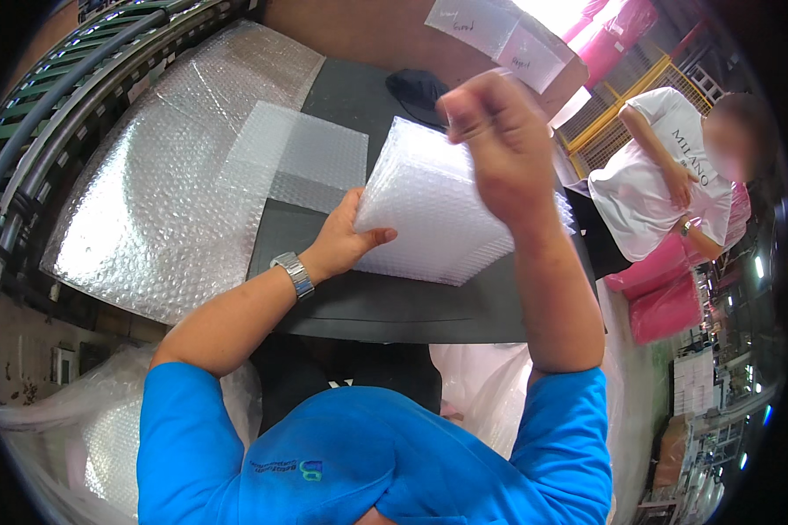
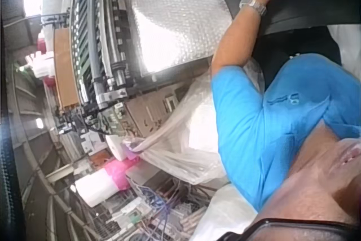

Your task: The person repeatedly picks up bubble wrap sheets from a table, aligns them, and stacks them into a neat pile. The person continues this repetitive stacking process throughout the clip.

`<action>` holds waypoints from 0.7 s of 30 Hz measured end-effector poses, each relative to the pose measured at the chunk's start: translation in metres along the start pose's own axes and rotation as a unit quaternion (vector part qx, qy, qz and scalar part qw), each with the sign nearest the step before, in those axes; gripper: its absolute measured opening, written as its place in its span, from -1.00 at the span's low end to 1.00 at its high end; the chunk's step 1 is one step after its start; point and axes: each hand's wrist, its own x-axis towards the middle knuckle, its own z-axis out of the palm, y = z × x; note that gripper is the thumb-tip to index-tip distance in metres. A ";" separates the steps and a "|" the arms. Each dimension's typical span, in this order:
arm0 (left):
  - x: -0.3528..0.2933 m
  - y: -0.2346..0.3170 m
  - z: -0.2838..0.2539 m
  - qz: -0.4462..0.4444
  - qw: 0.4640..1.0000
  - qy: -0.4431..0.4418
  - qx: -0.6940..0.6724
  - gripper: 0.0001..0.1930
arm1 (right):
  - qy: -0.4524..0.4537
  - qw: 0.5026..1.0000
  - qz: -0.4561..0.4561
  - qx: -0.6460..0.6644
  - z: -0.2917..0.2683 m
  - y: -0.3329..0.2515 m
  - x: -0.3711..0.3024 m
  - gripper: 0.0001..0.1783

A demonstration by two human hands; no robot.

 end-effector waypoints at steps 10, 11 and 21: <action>0.000 -0.001 0.000 -0.005 1.000 0.008 0.003 -0.39 | 0.045 0.995 0.086 0.021 -0.067 0.040 0.007 -0.73; 0.000 -0.002 0.000 -0.006 1.000 0.006 -0.003 -0.39 | 0.009 0.995 0.103 0.011 -0.070 0.041 0.004 -0.73; 0.001 -0.002 0.000 0.003 1.000 -0.012 -0.007 -0.40 | -0.266 0.944 0.167 -0.100 -0.045 0.048 -0.001 -0.76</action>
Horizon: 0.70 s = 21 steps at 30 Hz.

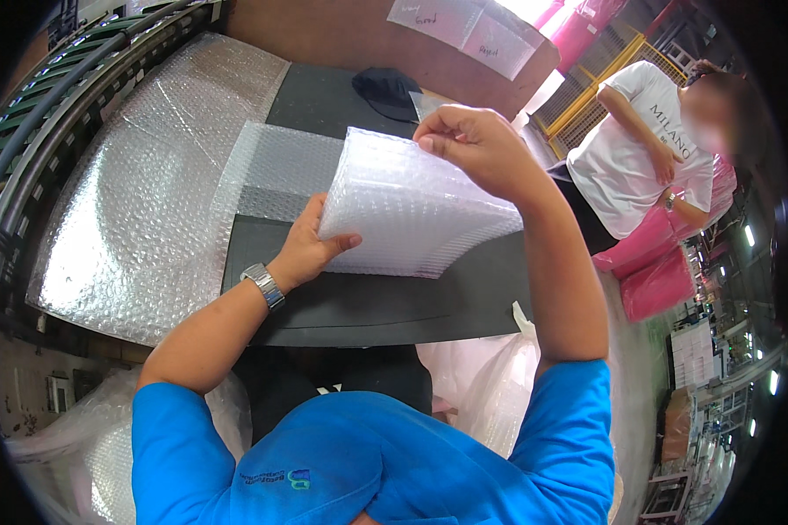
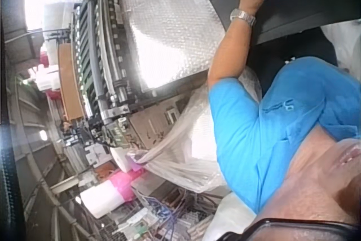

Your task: The person repeatedly picks up bubble wrap sheets from a table, aligns them, and stacks them into a neat pile. The person continues this repetitive stacking process throughout the clip.

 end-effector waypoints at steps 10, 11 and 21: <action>0.001 -0.002 0.000 0.010 1.000 -0.020 -0.020 -0.38 | 0.142 0.959 0.087 0.232 -0.006 0.014 0.022 -0.73; 0.000 -0.002 0.000 0.005 1.000 -0.017 -0.008 -0.38 | 0.114 0.975 0.076 0.173 -0.006 0.013 0.022 -0.73; 0.000 0.010 -0.001 -0.022 0.999 -0.004 -0.025 -0.43 | 0.153 0.934 0.066 0.315 -0.005 0.017 0.022 -0.73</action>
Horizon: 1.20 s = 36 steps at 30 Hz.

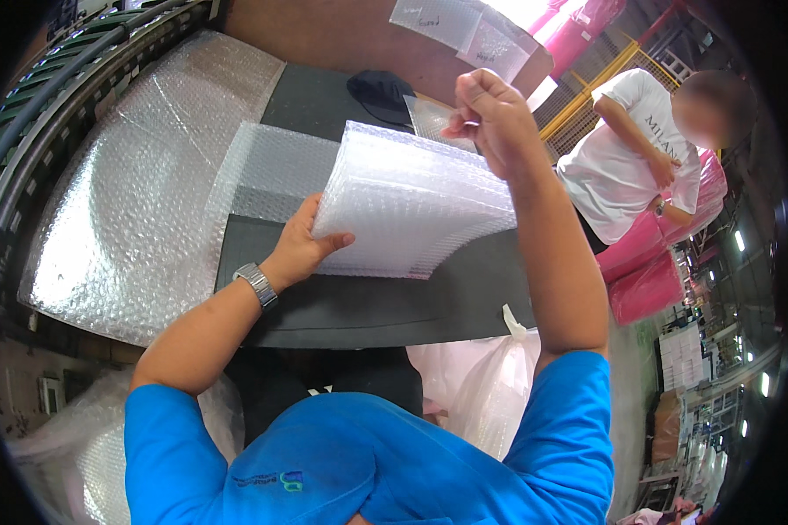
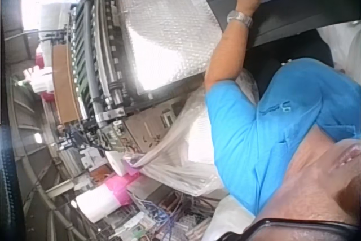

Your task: The person repeatedly picks up bubble wrap sheets from a table, aligns them, and stacks them into a neat pile. The person continues this repetitive stacking process throughout the clip.

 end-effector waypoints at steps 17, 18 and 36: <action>0.002 -0.003 -0.001 0.003 1.000 0.008 0.010 -0.47 | 0.012 0.997 -0.051 0.056 -0.011 -0.001 -0.015 -0.78; 0.002 -0.004 0.000 0.009 1.000 0.008 0.010 -0.47 | 0.009 0.998 -0.058 -0.012 -0.011 -0.003 -0.015 -0.78; 0.001 -0.010 0.003 -0.001 0.999 0.012 -0.030 -0.48 | -0.034 0.980 -0.025 -0.196 -0.076 0.010 -0.027 -0.80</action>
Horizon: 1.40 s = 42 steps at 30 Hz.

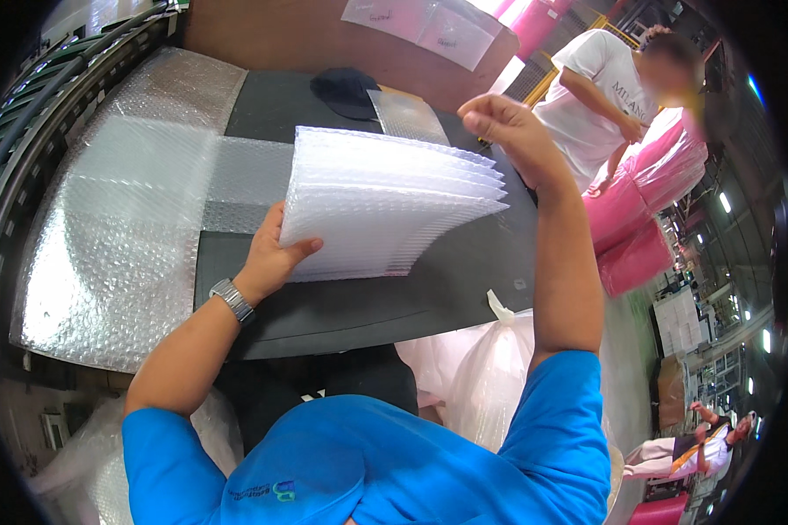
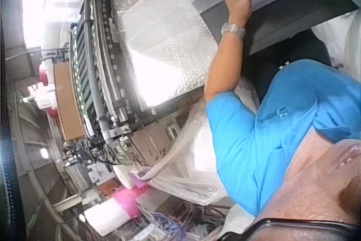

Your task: The person repeatedly picks up bubble wrap sheets from a table, aligns them, and stacks them into a neat pile. The person continues this repetitive stacking process throughout the clip.

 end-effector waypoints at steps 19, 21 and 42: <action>0.002 0.007 -0.003 -0.015 0.999 0.013 -0.038 -0.48 | 0.191 0.969 0.019 0.158 0.011 0.021 -0.028 -0.81; 0.002 0.011 -0.002 -0.018 0.998 0.015 -0.058 -0.49 | 0.202 0.966 0.011 0.158 0.010 0.019 -0.030 -0.79; 0.024 0.007 -0.046 -0.103 0.895 0.164 -0.403 -0.40 | 0.165 0.901 0.145 0.373 0.088 0.065 -0.104 -0.90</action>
